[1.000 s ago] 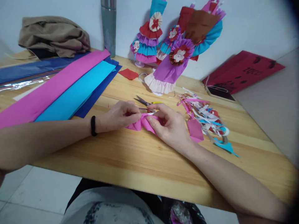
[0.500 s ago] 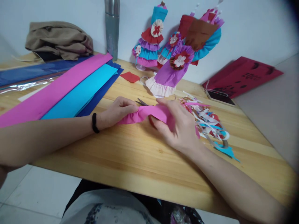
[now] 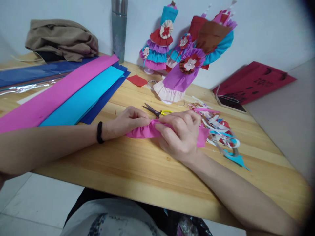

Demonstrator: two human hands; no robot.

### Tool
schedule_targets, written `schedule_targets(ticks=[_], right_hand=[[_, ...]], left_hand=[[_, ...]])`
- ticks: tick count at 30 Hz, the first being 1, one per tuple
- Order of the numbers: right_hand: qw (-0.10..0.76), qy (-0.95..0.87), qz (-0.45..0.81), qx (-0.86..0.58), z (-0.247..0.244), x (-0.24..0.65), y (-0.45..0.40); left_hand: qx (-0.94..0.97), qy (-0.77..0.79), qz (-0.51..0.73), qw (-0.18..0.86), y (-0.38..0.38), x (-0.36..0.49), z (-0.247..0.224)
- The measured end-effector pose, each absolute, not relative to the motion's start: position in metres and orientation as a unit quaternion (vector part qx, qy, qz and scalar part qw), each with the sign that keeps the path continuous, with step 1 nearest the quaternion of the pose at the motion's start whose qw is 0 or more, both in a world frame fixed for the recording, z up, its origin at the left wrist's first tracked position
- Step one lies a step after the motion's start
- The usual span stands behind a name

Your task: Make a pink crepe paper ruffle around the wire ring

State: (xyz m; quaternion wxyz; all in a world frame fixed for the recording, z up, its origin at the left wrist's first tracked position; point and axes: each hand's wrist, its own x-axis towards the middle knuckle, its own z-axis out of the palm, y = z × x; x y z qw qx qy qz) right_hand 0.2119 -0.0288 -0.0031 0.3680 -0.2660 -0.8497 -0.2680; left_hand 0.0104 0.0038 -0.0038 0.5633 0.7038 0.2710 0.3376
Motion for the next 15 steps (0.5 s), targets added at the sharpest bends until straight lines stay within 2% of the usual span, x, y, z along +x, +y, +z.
schedule_targets(ticks=[6, 10, 15], right_hand=[[0.419, -0.857, -0.132, -0.270, -0.006, 0.218, -0.030], [0.443, -0.863, -0.060, -0.236, -0.003, 0.218, -0.029], [0.487, -0.798, 0.020, -0.354, 0.006, 0.223, -0.020]], left_hand=[[0.692, 0.273, 0.360, 0.564, 0.005, 0.009, -0.004], [0.703, 0.294, 0.380, 0.525, 0.008, 0.007, -0.005], [0.761, 0.279, 0.374, 0.451, 0.009, 0.004, -0.002]])
